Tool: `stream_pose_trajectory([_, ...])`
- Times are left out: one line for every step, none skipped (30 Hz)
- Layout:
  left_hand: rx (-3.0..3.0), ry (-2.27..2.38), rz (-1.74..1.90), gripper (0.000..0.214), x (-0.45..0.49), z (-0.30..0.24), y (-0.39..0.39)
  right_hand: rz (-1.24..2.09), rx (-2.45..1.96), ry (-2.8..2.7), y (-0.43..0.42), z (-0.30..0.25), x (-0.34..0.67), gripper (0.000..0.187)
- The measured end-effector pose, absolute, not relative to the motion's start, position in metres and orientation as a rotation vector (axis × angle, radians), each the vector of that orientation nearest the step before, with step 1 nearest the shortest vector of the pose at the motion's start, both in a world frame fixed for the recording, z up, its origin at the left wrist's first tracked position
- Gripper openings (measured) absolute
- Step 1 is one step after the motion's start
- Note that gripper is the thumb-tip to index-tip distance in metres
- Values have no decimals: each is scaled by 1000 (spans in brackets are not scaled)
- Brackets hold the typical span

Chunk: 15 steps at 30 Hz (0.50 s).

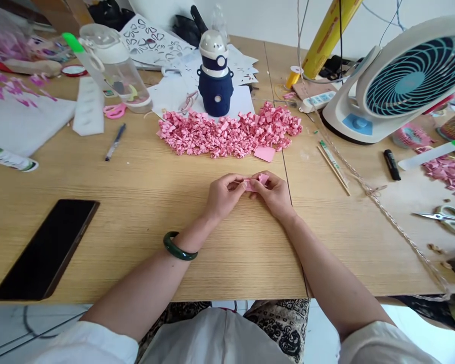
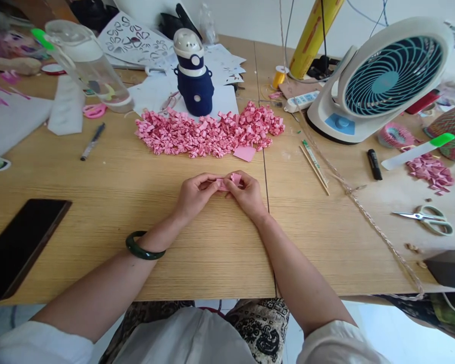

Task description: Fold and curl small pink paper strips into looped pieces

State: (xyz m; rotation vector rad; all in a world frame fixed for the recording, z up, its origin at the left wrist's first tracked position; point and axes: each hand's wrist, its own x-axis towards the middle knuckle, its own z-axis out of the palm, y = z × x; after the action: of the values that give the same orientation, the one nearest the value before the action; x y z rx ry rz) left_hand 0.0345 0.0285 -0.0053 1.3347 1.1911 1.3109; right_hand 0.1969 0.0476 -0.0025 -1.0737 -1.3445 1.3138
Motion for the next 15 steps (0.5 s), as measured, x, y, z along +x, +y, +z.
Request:
stream_pose_trajectory([1360, 1194, 1320, 18, 35, -6, 28, 1308, -1072, -1344, 48, -3, 197, 40])
stream_pose_trajectory([1387, 1204, 1332, 18, 35, -7, 28, 1305, -1072, -1346, 48, -3, 197, 40])
stream_pose_trajectory([1405, 1218, 1346, 19, 35, -8, 28, 1305, -1074, -1351, 49, -3, 196, 40])
stream_pose_trajectory([1405, 1230, 1359, 20, 35, -8, 28, 1308, -1077, -1357, 49, -3, 196, 39])
stream_pose_trajectory([1383, 1234, 1365, 21, 34, -7, 28, 1312, -1082, -1363, 49, -3, 196, 39])
stream_pose_trajectory([1347, 1228, 1364, 21, 33, -7, 27, 1316, -1087, -1367, 49, -3, 197, 39])
stream_pose_trajectory([1305, 1212, 1355, 21, 33, -6, 27, 1318, -1092, -1372, 49, -2, 197, 39])
stream_pose_trajectory([1266, 1191, 1343, 21, 32, -5, 27, 1317, -1096, -1378, 49, -2, 197, 39])
stream_pose_trajectory([1236, 1167, 1327, 22, 31, -5, 26, 1314, -1101, -1387, 49, -2, 197, 39])
stream_pose_trajectory([1215, 1144, 1310, 23, 30, -4, 25, 1309, -1108, -1399, 49, -1, 197, 38])
stream_pose_trajectory([1204, 1123, 1296, 26, 29, -3, 24, 1304, -1115, -1410, 49, -1, 197, 39])
stream_pose_trajectory([1199, 1107, 1287, 29, 28, -3, 24, 1302, -1122, -1421, 49, -1, 197, 39])
stream_pose_trajectory([1199, 1096, 1281, 32, 27, -3, 23, 1303, -1127, -1428, 49, -1, 197, 40])
stream_pose_trajectory([1209, 1092, 1276, 33, 26, -3, 23, 1305, -1129, -1430, 49, -1, 197, 41])
stream_pose_trajectory([1227, 1097, 1272, 33, 26, -3, 24, 1308, -1131, -1431, 49, -2, 197, 42])
